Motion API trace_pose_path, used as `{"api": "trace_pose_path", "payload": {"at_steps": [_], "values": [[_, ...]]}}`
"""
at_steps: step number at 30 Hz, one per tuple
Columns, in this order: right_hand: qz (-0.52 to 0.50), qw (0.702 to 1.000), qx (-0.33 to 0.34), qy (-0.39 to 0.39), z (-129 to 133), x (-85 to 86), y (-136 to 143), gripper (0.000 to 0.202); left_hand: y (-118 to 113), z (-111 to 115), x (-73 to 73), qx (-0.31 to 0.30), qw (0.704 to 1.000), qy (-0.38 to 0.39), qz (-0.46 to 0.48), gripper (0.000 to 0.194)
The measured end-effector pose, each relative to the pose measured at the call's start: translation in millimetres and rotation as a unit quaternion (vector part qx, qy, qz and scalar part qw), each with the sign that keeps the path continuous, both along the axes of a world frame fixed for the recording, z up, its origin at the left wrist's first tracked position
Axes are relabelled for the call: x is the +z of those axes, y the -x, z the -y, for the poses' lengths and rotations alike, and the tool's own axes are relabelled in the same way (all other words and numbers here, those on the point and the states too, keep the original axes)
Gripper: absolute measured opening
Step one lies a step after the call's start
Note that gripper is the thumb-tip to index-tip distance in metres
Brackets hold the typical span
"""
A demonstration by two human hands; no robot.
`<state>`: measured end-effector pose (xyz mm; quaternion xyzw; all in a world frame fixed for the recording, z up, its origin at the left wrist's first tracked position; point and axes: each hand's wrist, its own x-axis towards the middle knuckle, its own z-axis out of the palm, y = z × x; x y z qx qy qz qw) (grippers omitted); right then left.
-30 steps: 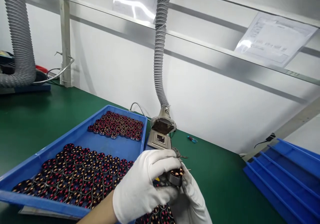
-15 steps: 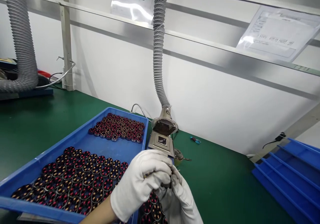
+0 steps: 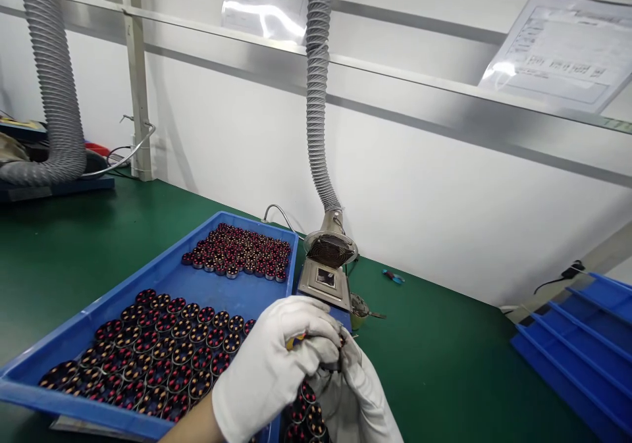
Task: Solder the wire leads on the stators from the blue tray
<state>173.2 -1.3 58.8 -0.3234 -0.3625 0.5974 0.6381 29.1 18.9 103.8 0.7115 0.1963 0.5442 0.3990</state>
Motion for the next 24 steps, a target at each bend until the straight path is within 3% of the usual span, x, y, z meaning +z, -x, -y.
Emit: {"api": "trace_pose_path", "payload": {"at_steps": [5,9,11,15,19,22,24], "values": [[-0.090,0.995,0.033,0.035,10.3,8.6,8.0,0.029,11.5,-1.7,2.3,0.066,0.996,0.061,-0.024,0.015],[-0.160,0.986,0.001,0.054,19.2,10.2,14.0,0.027,8.5,-0.9,4.4,0.001,0.993,0.003,-0.115,0.048],[-0.151,0.987,-0.008,0.054,20.0,7.9,13.0,0.027,3.8,-1.2,4.3,-0.027,0.990,-0.022,-0.133,0.044],[-0.100,0.994,0.000,0.036,10.5,-4.9,8.6,0.029,-4.7,-5.7,-0.4,-0.055,0.996,0.014,-0.068,0.032],[-0.089,0.996,0.004,0.032,-1.3,-16.1,10.6,0.028,-11.0,-8.8,-6.2,-0.082,0.983,0.149,0.067,0.007],[-0.085,0.996,0.011,0.029,-0.7,-16.9,11.2,0.030,-10.8,-8.6,-5.1,-0.047,0.958,0.244,0.140,0.007],[-0.083,0.996,0.013,0.022,0.8,-16.6,9.4,0.032,-7.1,-8.2,-2.3,0.005,0.956,0.251,0.153,0.010]]}}
